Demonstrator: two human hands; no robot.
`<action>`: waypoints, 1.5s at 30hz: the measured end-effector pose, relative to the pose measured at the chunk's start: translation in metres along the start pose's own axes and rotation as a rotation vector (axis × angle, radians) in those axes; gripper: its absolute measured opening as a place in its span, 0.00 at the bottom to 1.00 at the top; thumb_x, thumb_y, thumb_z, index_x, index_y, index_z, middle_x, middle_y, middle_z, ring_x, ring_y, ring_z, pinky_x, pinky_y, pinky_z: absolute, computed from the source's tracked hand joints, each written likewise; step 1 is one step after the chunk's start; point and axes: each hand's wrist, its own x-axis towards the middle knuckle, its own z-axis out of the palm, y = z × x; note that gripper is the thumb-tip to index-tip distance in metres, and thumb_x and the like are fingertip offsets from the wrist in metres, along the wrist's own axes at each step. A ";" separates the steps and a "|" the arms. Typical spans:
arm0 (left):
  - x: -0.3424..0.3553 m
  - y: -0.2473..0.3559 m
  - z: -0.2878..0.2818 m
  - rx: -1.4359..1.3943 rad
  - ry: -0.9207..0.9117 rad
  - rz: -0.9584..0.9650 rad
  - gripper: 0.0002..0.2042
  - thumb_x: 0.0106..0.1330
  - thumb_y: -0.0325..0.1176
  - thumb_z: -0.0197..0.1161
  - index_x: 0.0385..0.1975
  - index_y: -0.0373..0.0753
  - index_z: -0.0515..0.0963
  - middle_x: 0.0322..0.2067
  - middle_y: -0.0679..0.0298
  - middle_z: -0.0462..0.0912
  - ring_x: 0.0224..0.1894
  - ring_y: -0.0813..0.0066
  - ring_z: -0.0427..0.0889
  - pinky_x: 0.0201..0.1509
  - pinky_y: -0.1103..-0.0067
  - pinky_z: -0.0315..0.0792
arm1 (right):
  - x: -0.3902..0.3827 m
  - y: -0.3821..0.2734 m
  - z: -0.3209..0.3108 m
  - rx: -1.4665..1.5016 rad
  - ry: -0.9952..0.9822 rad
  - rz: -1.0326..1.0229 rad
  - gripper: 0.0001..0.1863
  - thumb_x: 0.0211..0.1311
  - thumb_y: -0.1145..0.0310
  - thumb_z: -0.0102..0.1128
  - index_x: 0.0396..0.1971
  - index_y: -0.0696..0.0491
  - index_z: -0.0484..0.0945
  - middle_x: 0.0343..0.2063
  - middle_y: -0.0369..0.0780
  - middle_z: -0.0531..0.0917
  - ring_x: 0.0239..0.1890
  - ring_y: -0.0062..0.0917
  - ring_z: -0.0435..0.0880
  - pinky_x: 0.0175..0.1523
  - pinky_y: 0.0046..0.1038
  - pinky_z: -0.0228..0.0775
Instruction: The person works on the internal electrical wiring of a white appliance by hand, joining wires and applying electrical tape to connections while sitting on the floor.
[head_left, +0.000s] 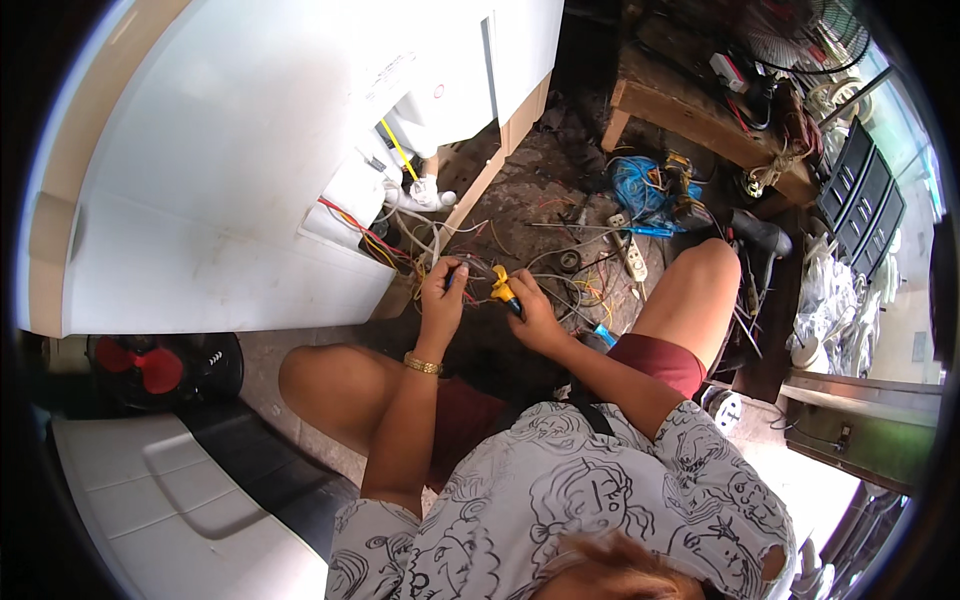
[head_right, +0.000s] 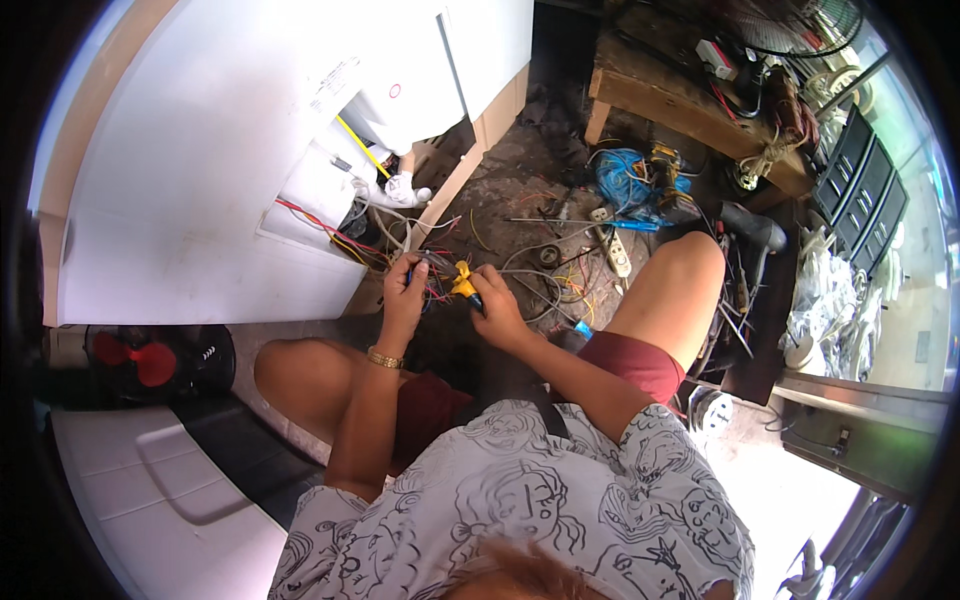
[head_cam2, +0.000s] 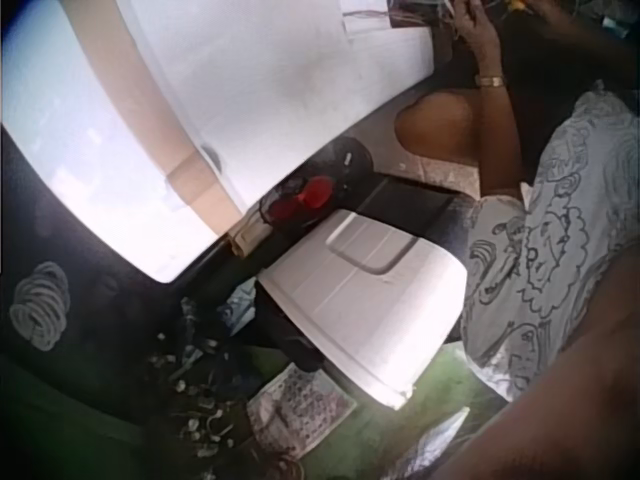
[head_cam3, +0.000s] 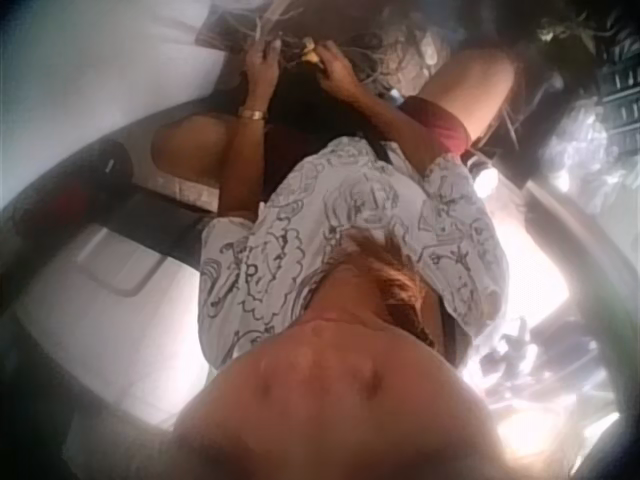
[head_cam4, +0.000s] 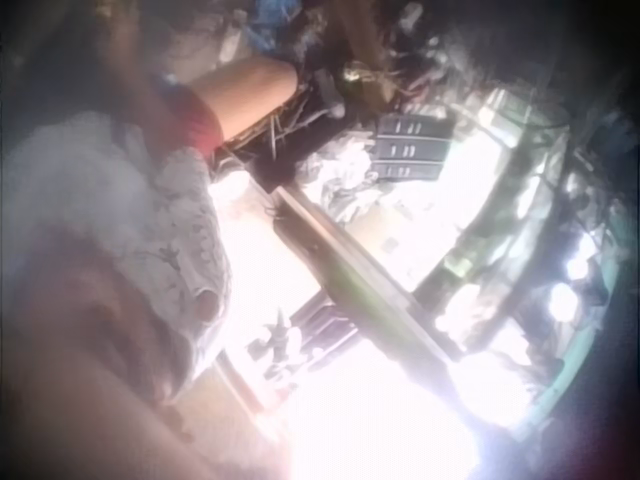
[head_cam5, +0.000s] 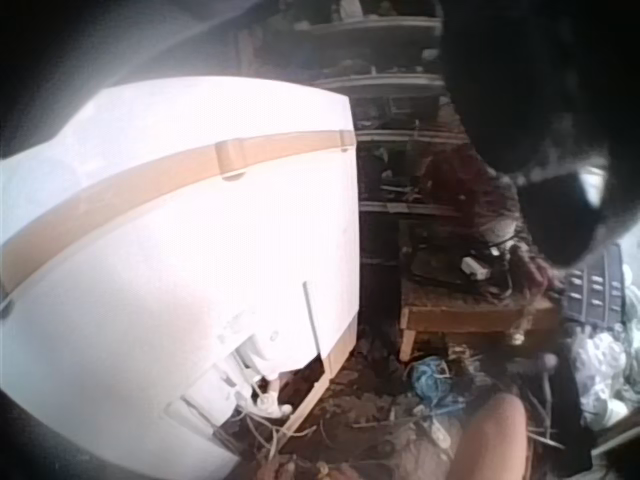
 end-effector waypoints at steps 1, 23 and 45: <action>0.001 0.000 0.001 -0.029 -0.023 -0.037 0.05 0.70 0.29 0.58 0.34 0.35 0.72 0.28 0.73 0.71 0.33 0.87 0.66 0.38 0.85 0.64 | -0.001 0.001 0.000 0.044 0.008 0.017 0.23 0.42 0.84 0.54 0.44 0.57 0.71 0.43 0.48 0.70 0.50 0.48 0.72 0.51 0.38 0.67; 0.016 -0.011 0.046 -0.244 -0.152 -0.135 0.06 0.74 0.33 0.51 0.36 0.39 0.68 0.24 0.74 0.64 0.24 0.90 0.59 0.26 0.86 0.56 | -0.057 0.237 -0.039 -0.457 0.222 1.088 0.20 0.51 0.66 0.65 0.44 0.57 0.75 0.33 0.46 0.79 0.34 0.39 0.80 0.41 0.40 0.73; -0.003 -0.029 -0.001 0.346 -0.106 0.096 0.03 0.68 0.25 0.54 0.38 0.34 0.71 0.28 0.54 0.79 0.31 0.58 0.81 0.35 0.69 0.72 | 0.072 0.020 0.001 0.132 -0.252 0.279 0.11 0.61 0.65 0.64 0.31 0.59 0.82 0.23 0.38 0.82 0.27 0.20 0.79 0.35 0.27 0.72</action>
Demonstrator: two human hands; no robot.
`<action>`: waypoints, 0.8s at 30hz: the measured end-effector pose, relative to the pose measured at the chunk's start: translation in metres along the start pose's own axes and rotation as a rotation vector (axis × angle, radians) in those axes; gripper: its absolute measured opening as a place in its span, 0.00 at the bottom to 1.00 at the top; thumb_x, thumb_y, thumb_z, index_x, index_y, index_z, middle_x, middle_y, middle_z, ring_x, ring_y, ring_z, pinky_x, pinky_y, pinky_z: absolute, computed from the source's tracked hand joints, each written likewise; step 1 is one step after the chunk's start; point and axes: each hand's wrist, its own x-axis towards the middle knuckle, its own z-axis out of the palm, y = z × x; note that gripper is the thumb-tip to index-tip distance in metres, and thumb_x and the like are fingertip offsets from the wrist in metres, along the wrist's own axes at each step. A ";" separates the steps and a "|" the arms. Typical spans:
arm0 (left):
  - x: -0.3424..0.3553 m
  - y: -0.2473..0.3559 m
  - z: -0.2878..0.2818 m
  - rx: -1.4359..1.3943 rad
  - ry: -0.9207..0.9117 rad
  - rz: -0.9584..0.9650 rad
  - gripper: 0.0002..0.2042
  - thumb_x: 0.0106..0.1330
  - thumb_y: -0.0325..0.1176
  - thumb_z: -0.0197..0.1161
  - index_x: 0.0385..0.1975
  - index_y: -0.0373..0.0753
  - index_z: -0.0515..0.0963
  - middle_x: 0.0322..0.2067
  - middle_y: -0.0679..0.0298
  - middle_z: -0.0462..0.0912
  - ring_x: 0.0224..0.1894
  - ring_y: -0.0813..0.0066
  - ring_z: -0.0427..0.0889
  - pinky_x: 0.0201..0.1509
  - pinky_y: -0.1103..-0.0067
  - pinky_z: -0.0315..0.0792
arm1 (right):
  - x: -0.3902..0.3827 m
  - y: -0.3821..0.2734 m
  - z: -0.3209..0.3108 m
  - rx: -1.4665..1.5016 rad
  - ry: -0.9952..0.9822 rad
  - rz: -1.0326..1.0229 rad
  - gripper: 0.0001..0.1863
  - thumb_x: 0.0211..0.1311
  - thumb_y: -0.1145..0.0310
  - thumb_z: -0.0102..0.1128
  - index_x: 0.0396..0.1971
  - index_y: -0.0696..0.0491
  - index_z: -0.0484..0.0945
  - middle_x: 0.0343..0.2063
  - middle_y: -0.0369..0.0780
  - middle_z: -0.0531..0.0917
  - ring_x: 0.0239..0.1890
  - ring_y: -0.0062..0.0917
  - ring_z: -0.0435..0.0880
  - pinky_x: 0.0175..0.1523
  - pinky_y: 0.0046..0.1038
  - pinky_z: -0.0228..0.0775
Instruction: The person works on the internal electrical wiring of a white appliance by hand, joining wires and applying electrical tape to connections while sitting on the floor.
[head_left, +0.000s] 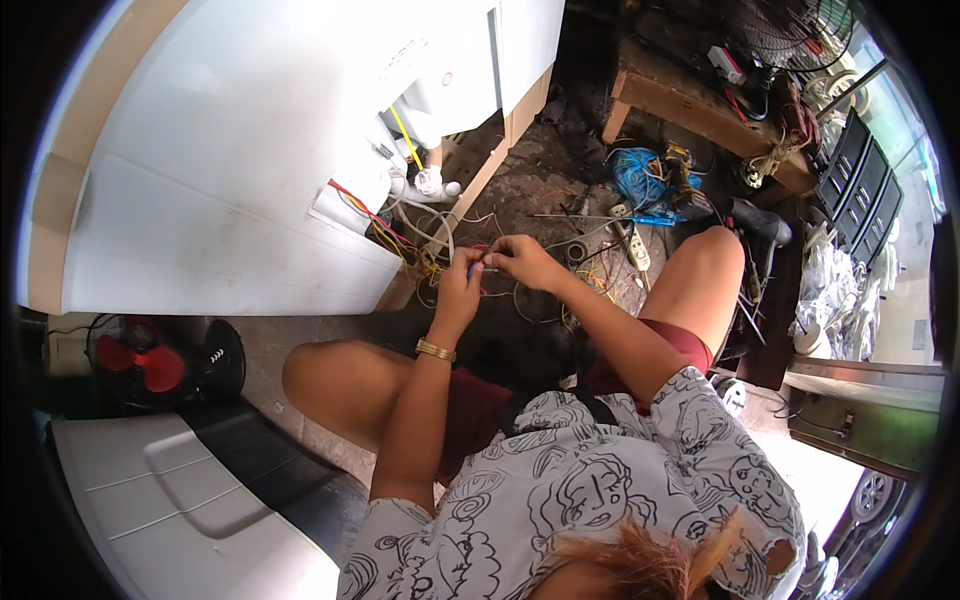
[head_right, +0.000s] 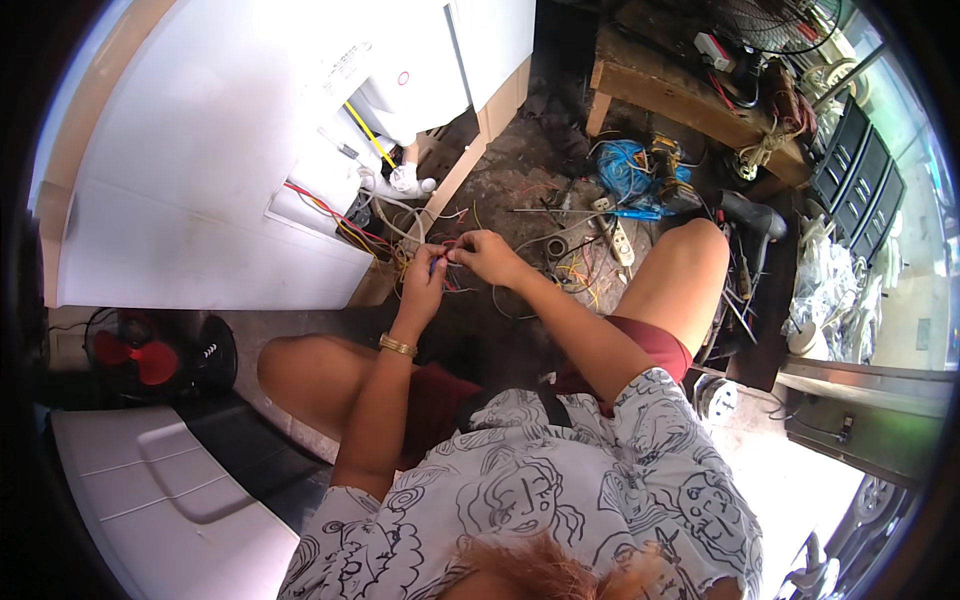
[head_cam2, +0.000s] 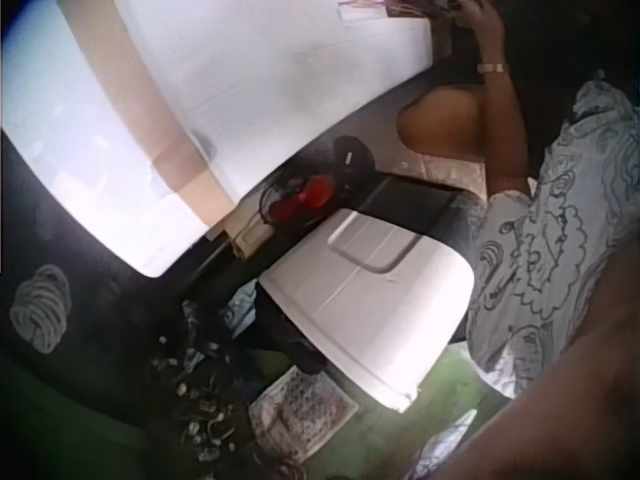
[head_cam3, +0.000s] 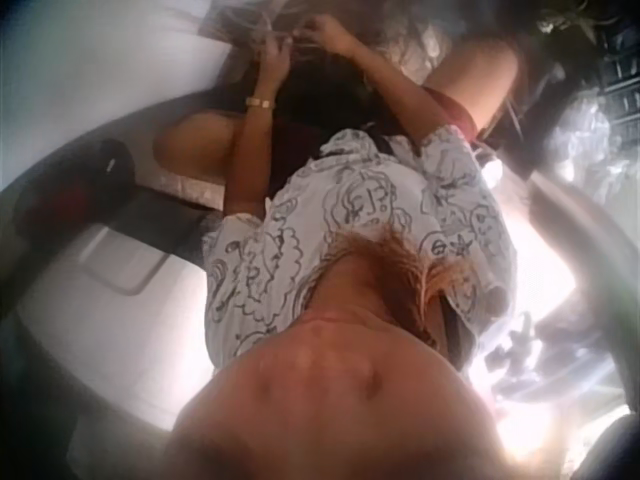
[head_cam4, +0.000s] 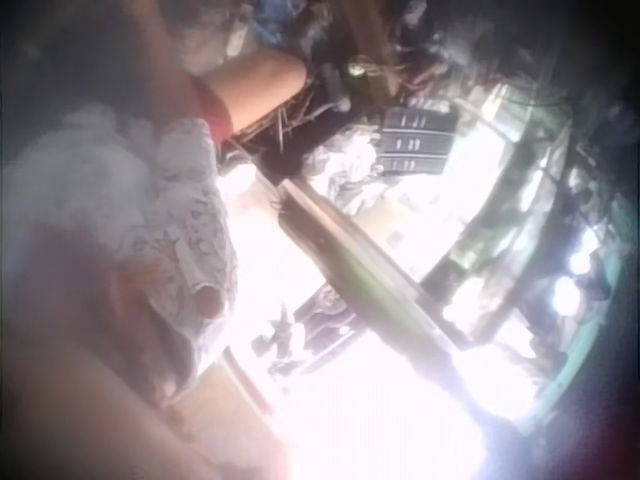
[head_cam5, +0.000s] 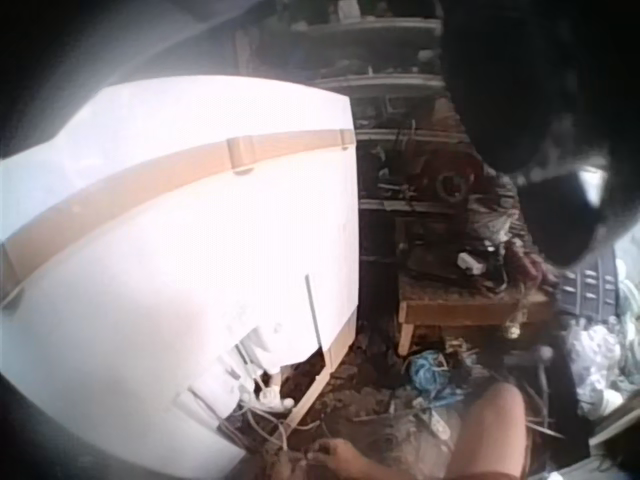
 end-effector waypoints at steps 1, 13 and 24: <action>0.003 0.012 0.000 0.073 -0.036 0.052 0.03 0.67 0.25 0.54 0.38 0.34 0.71 0.28 0.52 0.80 0.32 0.53 0.81 0.35 0.67 0.72 | -0.002 0.003 -0.009 0.051 -0.109 0.081 0.12 0.62 0.64 0.63 0.31 0.59 0.81 0.22 0.36 0.81 0.27 0.18 0.78 0.34 0.25 0.71; 0.011 0.003 -0.009 0.324 0.047 0.103 0.03 0.67 0.26 0.56 0.37 0.35 0.73 0.30 0.50 0.81 0.33 0.45 0.80 0.34 0.62 0.71 | -0.080 -0.022 -0.059 -0.076 -0.568 0.258 0.12 0.55 0.68 0.68 0.38 0.54 0.78 0.23 0.37 0.82 0.26 0.22 0.81 0.31 0.25 0.72; 0.007 0.014 -0.008 0.337 -0.046 0.017 0.05 0.68 0.29 0.54 0.38 0.35 0.71 0.27 0.47 0.79 0.30 0.46 0.80 0.32 0.62 0.70 | -0.033 -0.071 -0.040 -0.569 0.107 -0.549 0.07 0.50 0.66 0.68 0.30 0.50 0.81 0.31 0.38 0.81 0.36 0.38 0.82 0.38 0.37 0.76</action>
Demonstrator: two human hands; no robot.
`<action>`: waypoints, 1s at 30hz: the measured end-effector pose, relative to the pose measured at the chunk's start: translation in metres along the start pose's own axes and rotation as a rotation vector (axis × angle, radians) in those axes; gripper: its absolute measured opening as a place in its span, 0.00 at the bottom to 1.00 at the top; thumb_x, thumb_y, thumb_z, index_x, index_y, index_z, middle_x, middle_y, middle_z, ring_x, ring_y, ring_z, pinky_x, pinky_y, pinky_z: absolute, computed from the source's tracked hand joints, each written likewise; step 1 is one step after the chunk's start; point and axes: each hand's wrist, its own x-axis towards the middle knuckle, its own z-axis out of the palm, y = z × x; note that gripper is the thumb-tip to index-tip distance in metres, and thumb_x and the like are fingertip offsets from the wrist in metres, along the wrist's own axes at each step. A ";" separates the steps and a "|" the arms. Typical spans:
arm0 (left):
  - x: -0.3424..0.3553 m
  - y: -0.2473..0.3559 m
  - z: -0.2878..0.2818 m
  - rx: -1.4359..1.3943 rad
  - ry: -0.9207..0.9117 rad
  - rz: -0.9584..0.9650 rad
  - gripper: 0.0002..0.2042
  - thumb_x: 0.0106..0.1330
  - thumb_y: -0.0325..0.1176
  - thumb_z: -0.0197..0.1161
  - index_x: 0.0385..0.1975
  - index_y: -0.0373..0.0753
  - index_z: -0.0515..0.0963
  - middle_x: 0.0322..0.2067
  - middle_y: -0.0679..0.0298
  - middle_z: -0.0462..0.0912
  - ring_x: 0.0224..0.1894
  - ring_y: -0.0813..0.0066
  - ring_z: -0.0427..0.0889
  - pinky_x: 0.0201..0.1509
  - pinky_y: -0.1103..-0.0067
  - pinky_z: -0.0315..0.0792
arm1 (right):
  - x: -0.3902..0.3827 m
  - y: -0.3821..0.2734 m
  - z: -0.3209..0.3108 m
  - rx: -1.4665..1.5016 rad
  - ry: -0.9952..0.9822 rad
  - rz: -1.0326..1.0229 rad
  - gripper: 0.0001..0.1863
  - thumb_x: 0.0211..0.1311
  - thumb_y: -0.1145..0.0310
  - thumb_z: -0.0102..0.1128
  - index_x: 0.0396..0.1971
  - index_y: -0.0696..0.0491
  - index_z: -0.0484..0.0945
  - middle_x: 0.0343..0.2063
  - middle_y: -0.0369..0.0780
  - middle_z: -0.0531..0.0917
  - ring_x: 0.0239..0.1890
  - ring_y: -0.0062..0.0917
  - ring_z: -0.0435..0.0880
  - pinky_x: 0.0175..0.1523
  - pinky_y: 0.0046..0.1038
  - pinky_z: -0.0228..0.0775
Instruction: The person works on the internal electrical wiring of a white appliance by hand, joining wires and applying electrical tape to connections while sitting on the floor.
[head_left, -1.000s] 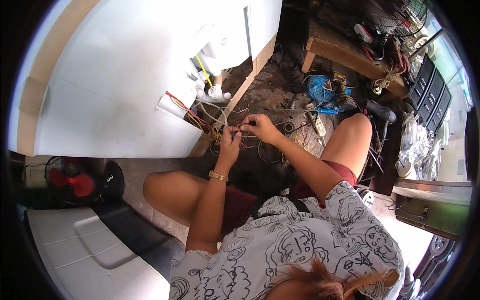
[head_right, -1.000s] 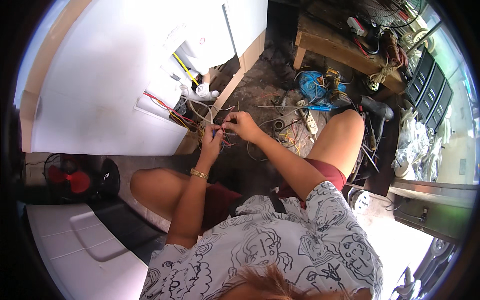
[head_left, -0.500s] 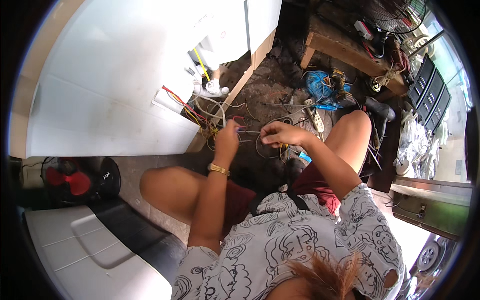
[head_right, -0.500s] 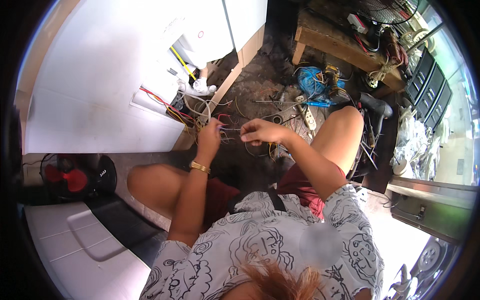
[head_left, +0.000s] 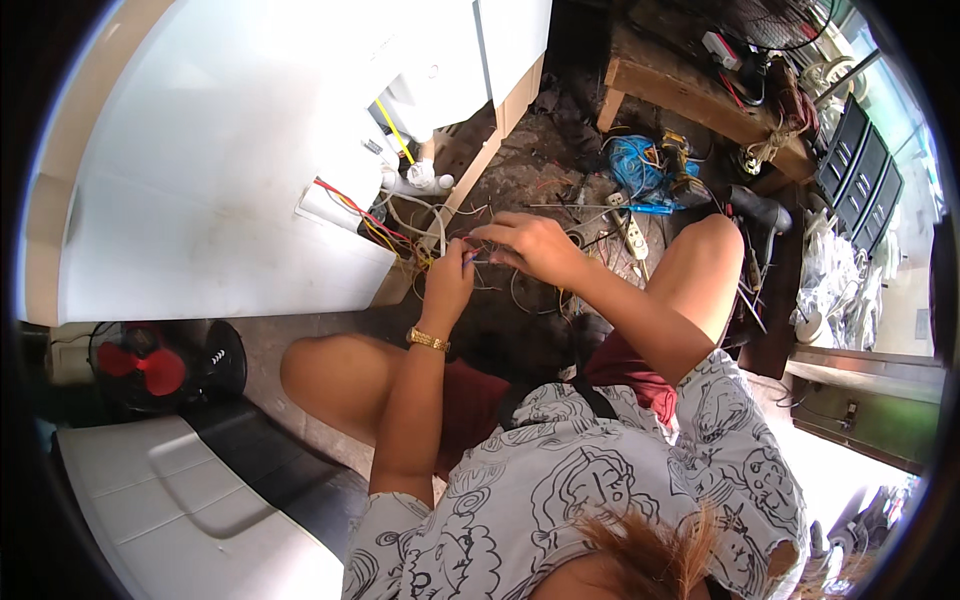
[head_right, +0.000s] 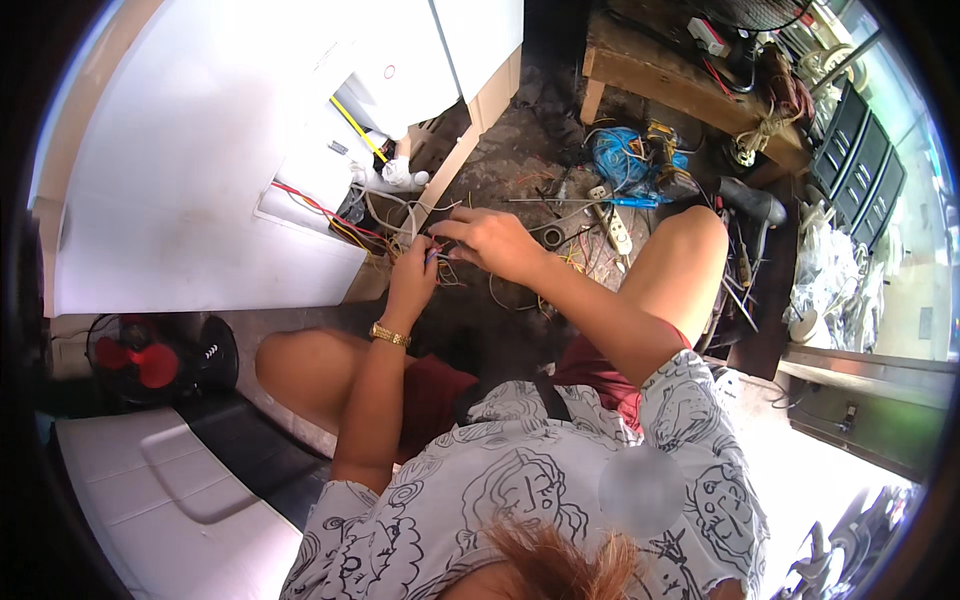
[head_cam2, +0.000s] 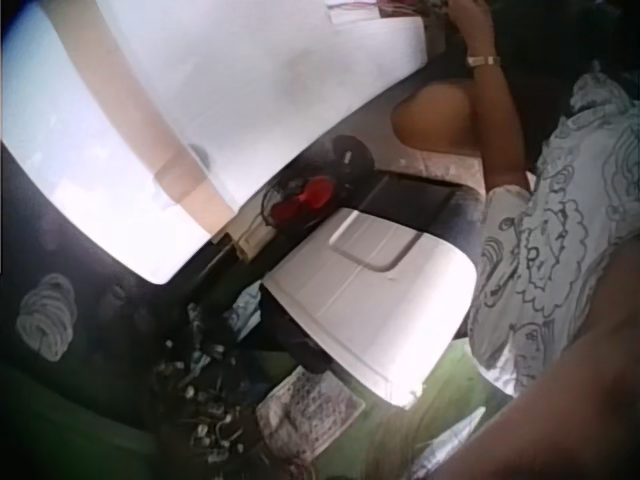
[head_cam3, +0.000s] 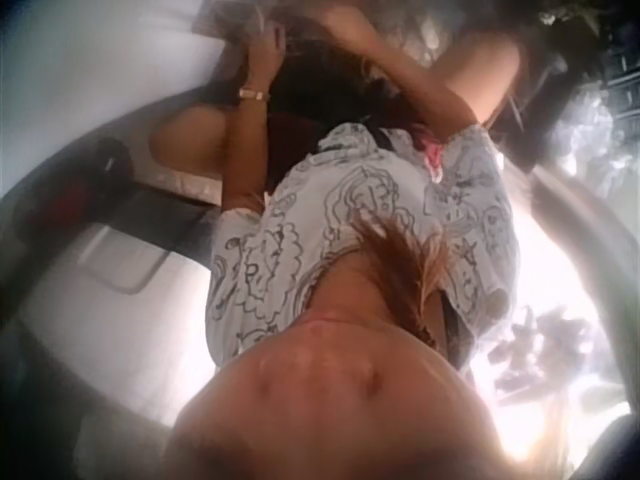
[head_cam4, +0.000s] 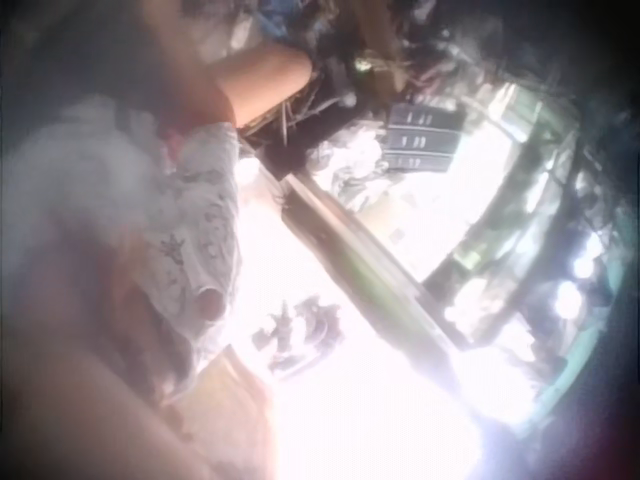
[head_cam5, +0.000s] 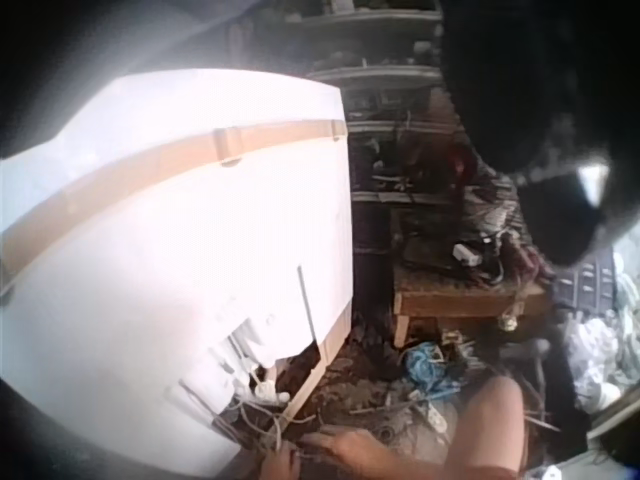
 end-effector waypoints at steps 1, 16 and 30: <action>0.000 0.001 0.000 0.015 0.001 0.011 0.06 0.67 0.30 0.54 0.38 0.35 0.71 0.27 0.47 0.79 0.31 0.45 0.80 0.33 0.61 0.70 | 0.005 0.001 -0.001 -0.031 0.011 -0.070 0.06 0.51 0.66 0.67 0.29 0.50 0.81 0.30 0.38 0.81 0.36 0.37 0.82 0.38 0.36 0.76; 0.001 -0.006 0.002 -0.507 -0.119 -0.162 0.06 0.67 0.30 0.58 0.32 0.35 0.75 0.18 0.64 0.76 0.22 0.78 0.74 0.29 0.78 0.68 | 0.005 0.078 0.053 0.941 -0.196 0.344 0.01 0.60 0.73 0.63 0.32 0.53 0.81 0.24 0.29 0.80 0.27 0.13 0.76 0.30 0.21 0.68; 0.001 0.006 0.003 -0.605 -0.095 -0.184 0.04 0.69 0.28 0.56 0.31 0.36 0.73 0.19 0.66 0.78 0.22 0.81 0.79 0.27 0.82 0.69 | -0.028 0.026 0.094 1.280 0.243 0.637 0.02 0.66 0.72 0.58 0.34 0.53 0.79 0.25 0.29 0.79 0.21 0.11 0.73 0.24 0.15 0.60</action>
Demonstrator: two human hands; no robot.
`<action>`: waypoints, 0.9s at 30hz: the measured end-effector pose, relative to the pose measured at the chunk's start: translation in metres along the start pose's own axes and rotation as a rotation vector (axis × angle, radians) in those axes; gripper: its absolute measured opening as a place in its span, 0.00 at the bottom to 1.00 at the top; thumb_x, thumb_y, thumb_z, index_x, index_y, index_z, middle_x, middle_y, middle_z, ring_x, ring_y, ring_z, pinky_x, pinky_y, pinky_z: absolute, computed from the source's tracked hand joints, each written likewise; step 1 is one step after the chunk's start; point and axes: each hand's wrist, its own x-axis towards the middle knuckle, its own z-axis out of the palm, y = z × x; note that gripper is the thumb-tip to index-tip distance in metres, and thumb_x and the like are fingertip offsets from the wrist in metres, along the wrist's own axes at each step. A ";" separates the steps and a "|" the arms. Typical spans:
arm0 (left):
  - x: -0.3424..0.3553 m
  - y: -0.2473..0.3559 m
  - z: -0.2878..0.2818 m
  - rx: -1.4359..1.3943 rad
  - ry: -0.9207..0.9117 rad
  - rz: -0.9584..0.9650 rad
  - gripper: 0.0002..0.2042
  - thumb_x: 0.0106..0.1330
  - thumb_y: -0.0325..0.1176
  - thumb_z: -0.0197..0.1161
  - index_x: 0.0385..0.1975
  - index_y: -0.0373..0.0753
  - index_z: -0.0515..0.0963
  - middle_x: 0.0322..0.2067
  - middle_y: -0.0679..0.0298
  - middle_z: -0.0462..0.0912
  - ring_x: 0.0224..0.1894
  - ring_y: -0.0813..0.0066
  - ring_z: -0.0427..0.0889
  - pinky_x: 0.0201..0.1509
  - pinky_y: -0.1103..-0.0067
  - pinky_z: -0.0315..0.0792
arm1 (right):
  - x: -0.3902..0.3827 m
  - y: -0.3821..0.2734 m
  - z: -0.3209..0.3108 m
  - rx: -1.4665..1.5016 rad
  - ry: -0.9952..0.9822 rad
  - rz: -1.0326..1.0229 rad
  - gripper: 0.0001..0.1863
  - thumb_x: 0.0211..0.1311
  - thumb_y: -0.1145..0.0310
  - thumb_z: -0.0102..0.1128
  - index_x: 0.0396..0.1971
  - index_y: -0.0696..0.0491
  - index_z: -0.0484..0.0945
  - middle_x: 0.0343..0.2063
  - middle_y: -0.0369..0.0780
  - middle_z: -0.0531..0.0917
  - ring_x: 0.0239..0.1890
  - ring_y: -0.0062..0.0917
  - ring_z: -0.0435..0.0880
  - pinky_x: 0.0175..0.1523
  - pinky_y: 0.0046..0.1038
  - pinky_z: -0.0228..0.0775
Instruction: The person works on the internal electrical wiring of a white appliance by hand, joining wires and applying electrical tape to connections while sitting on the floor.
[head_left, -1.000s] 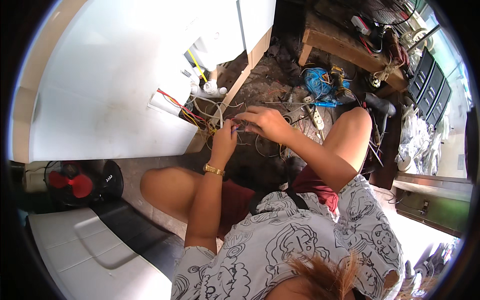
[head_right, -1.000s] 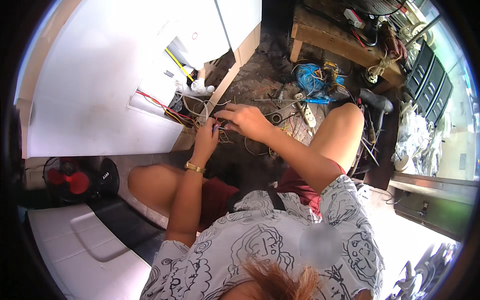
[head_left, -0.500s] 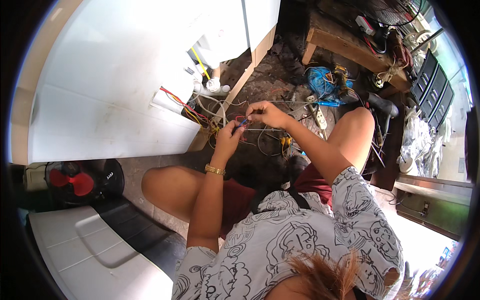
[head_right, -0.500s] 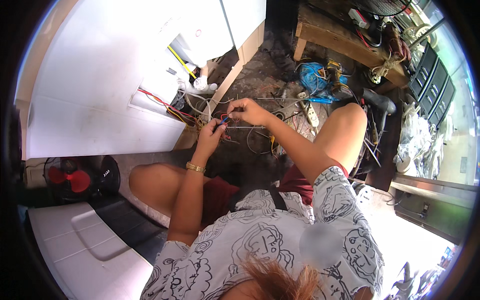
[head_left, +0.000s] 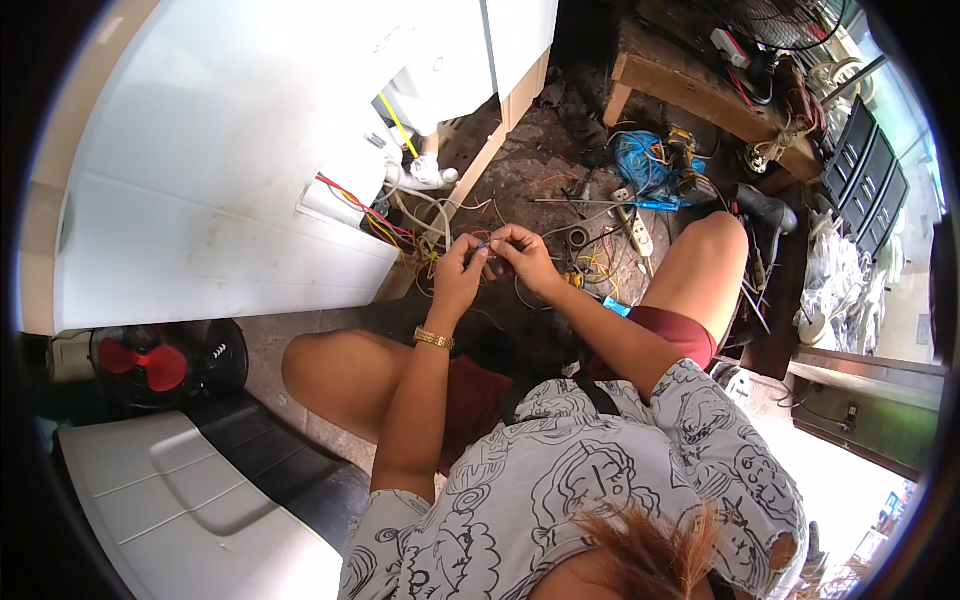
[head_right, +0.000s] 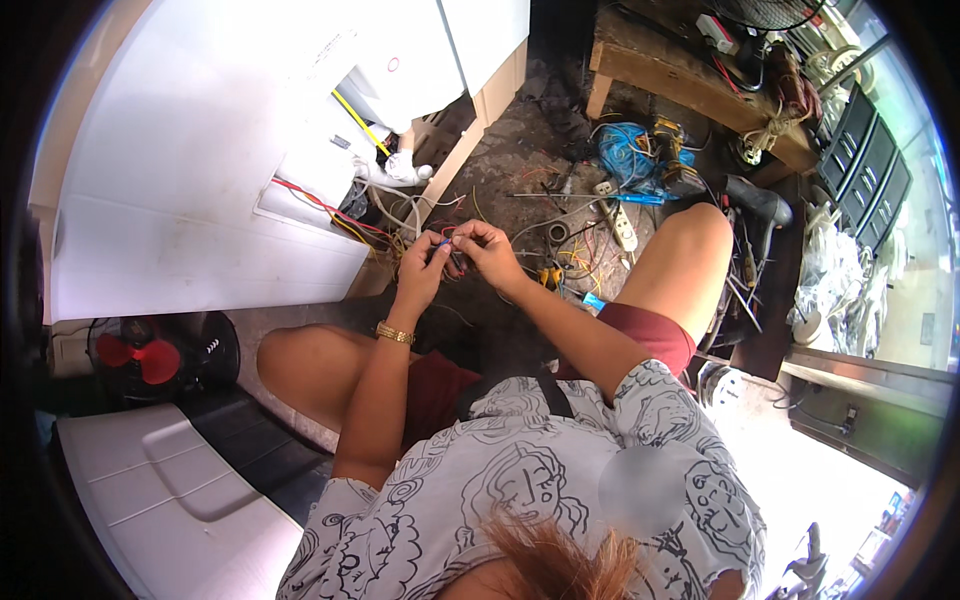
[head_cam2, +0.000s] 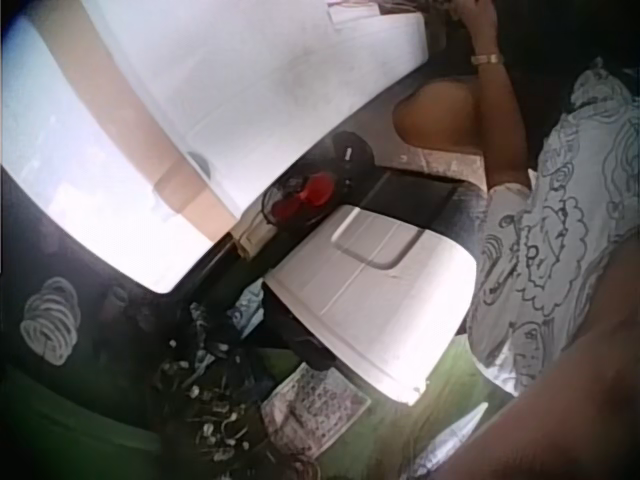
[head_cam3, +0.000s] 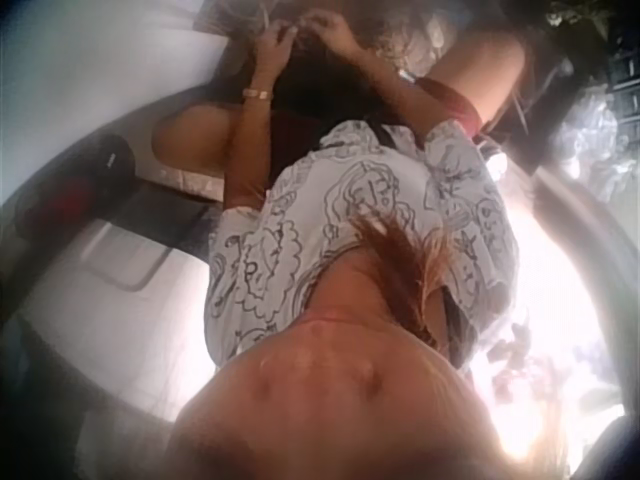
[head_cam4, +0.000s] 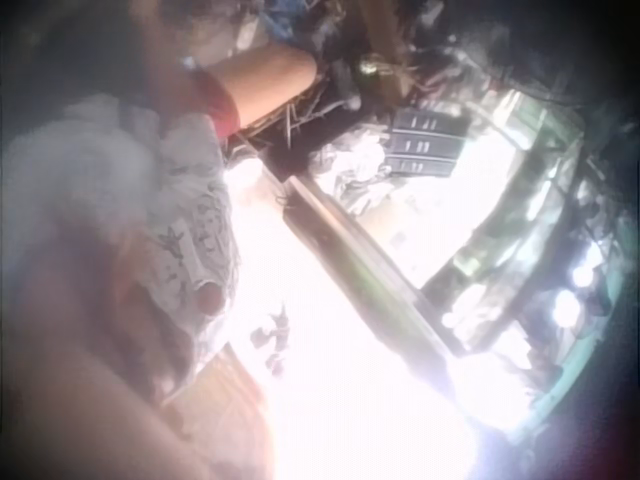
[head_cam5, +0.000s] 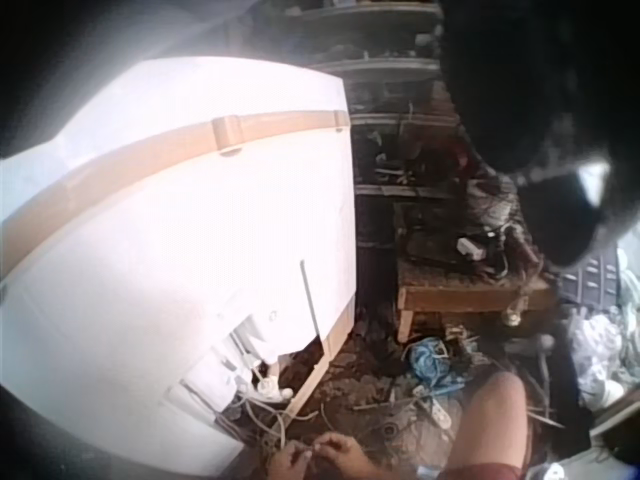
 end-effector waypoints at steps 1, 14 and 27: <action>0.000 0.000 0.001 -0.009 0.001 0.008 0.04 0.69 0.28 0.55 0.31 0.36 0.73 0.19 0.66 0.79 0.22 0.81 0.80 0.27 0.82 0.70 | -0.001 0.002 0.002 0.017 0.010 -0.027 0.02 0.66 0.72 0.58 0.34 0.53 0.79 0.25 0.29 0.79 0.20 0.12 0.73 0.23 0.15 0.60; -0.005 0.004 0.003 0.606 0.072 0.255 0.04 0.67 0.31 0.56 0.31 0.41 0.72 0.19 0.60 0.79 0.19 0.61 0.79 0.23 0.70 0.68 | 0.001 0.005 0.000 -0.533 0.146 -0.216 0.05 0.59 0.74 0.61 0.25 0.56 0.76 0.23 0.37 0.80 0.23 0.15 0.75 0.22 0.22 0.64; -0.001 -0.007 -0.005 0.599 0.001 0.260 0.04 0.64 0.33 0.60 0.33 0.41 0.74 0.17 0.58 0.78 0.24 0.57 0.81 0.26 0.67 0.68 | -0.017 -0.032 -0.012 -1.227 -0.028 -0.666 0.08 0.59 0.68 0.63 0.35 0.53 0.74 0.20 0.38 0.74 0.21 0.32 0.78 0.25 0.31 0.70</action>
